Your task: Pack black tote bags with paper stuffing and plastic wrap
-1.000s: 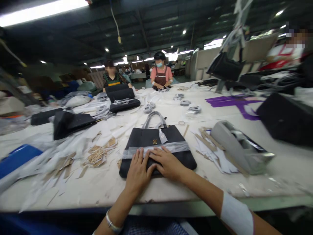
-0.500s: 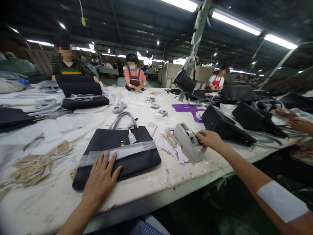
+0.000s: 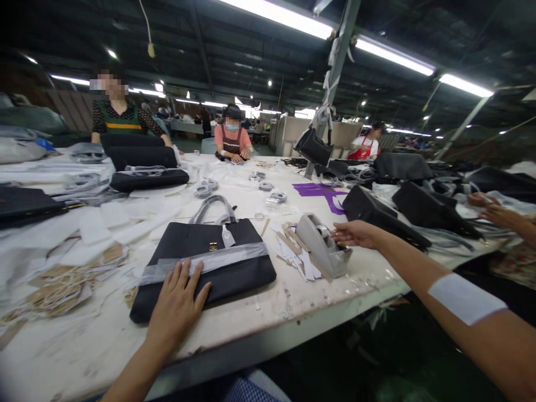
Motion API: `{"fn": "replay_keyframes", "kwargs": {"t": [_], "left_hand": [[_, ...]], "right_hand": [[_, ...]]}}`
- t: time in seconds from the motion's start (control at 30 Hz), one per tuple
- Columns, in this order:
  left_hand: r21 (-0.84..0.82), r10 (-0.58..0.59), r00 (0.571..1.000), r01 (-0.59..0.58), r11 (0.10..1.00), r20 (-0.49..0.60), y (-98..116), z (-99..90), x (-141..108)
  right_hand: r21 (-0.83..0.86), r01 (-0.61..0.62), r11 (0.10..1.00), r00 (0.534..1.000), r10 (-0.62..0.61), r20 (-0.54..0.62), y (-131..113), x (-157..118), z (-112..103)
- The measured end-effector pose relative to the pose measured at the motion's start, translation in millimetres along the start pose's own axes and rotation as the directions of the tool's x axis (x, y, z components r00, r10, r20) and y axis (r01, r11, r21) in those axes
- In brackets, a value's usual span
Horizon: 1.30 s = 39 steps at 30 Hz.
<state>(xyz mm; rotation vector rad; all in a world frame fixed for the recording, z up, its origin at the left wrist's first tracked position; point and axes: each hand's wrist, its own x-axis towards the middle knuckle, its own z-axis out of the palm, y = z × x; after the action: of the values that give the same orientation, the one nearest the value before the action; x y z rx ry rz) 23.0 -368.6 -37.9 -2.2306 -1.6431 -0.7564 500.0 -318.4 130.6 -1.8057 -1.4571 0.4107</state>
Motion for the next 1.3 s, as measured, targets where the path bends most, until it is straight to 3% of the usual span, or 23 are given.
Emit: {"fn": "replay_keyframes", "kwargs": {"t": [0.07,0.13,0.3,0.4,0.57,0.7,0.83,0.93,1.03,1.13,1.3], "left_hand": [[-0.001,0.000,1.000,0.000,1.000,0.003,0.0,0.0,-0.1],[-0.007,0.000,1.000,0.000,1.000,0.003,0.0,0.1,-0.5],[-0.029,0.003,1.000,-0.004,1.000,-0.008,0.1,1.3,-1.3],[-0.034,0.000,1.000,0.000,0.999,-0.013,0.2,0.9,-0.9],[-0.021,-0.001,1.000,0.001,1.000,0.004,0.7,-1.2,0.3],[-0.001,-0.002,1.000,0.002,1.000,0.014,1.1,-2.3,0.8],[0.001,0.002,1.000,-0.002,1.000,0.007,1.0,-2.4,0.8],[0.007,0.005,1.000,-0.005,1.000,0.000,1.0,-2.7,0.6],[0.019,0.016,1.000,-0.016,1.000,0.000,1.2,-3.2,0.1],[0.020,0.027,1.000,-0.027,0.999,-0.002,1.1,-2.8,-0.3],[-0.001,0.010,1.000,-0.010,1.000,0.005,1.6,-4.2,1.3]], "right_hand": [[0.047,-0.104,0.993,0.985,0.097,0.140,-5.7,-4.9,-16.3],[0.122,-0.221,0.968,0.958,0.192,0.211,-10.4,-12.5,-36.0],[0.140,-0.379,0.915,0.921,0.359,0.150,-9.6,-54.4,-66.2],[0.157,-0.421,0.893,0.905,0.405,0.129,6.7,-88.4,-56.7],[0.263,-0.425,0.866,0.904,0.424,0.062,46.4,-124.9,-22.0],[0.224,-0.353,0.908,0.935,0.354,0.037,68.5,-127.9,-7.4],[-0.057,-0.192,0.980,0.981,0.191,-0.012,84.0,-117.2,-10.0],[-0.352,-0.046,0.935,0.997,0.062,0.035,94.9,-111.1,-18.5],[-0.518,0.125,0.846,0.992,-0.103,0.071,97.4,-110.5,-30.0],[-0.591,0.249,0.767,0.967,-0.233,0.105,79.3,-112.1,-40.2],[-0.502,0.498,0.707,0.867,-0.399,0.298,9.8,-107.7,-28.0]]}}
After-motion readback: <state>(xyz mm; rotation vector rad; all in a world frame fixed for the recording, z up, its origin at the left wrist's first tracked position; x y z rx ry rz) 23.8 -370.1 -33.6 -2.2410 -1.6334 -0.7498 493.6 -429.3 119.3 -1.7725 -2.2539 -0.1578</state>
